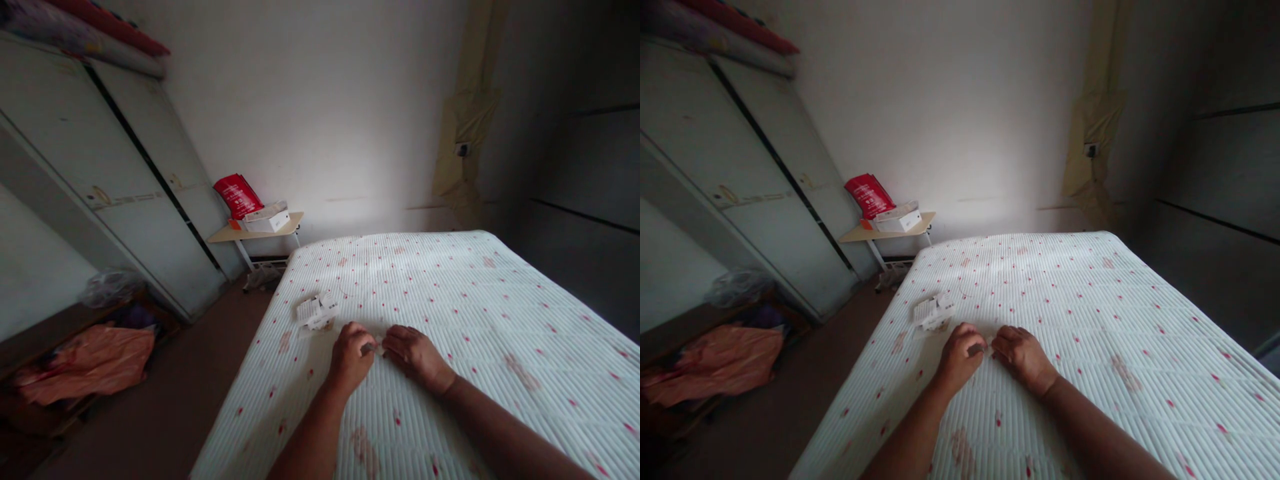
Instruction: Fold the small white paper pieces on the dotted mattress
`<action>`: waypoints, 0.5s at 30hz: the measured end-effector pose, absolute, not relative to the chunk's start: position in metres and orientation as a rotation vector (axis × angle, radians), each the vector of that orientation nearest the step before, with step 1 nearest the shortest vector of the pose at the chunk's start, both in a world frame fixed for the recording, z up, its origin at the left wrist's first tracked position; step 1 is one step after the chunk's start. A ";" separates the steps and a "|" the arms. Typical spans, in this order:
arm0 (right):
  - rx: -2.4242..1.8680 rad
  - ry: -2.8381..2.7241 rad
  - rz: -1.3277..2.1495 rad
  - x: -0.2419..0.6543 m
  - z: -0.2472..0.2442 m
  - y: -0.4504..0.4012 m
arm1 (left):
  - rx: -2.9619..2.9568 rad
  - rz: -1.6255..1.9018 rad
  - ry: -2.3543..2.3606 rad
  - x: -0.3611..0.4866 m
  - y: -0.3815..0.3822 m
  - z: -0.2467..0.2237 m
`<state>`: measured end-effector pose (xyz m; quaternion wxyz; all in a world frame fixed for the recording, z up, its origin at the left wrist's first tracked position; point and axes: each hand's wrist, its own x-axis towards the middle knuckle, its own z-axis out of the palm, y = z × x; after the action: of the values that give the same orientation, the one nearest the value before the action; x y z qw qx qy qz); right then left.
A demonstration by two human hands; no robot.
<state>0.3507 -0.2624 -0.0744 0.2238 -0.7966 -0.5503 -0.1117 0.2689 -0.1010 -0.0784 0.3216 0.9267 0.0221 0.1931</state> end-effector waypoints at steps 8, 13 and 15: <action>-2.146 -1.445 -0.070 0.354 -0.075 -0.267 | 2.527 0.494 -0.020 0.266 -0.096 -0.079; -2.102 -1.347 0.036 0.354 -0.071 -0.269 | 2.563 0.454 -0.077 0.262 -0.092 -0.076; -2.094 -1.327 0.052 0.353 -0.068 -0.269 | 2.580 0.442 -0.093 0.261 -0.092 -0.074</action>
<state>0.3527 -0.2690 -0.0683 0.3249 -0.7987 -0.5061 0.0200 0.2613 -0.0919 -0.0744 0.2581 0.9516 -0.0343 0.1631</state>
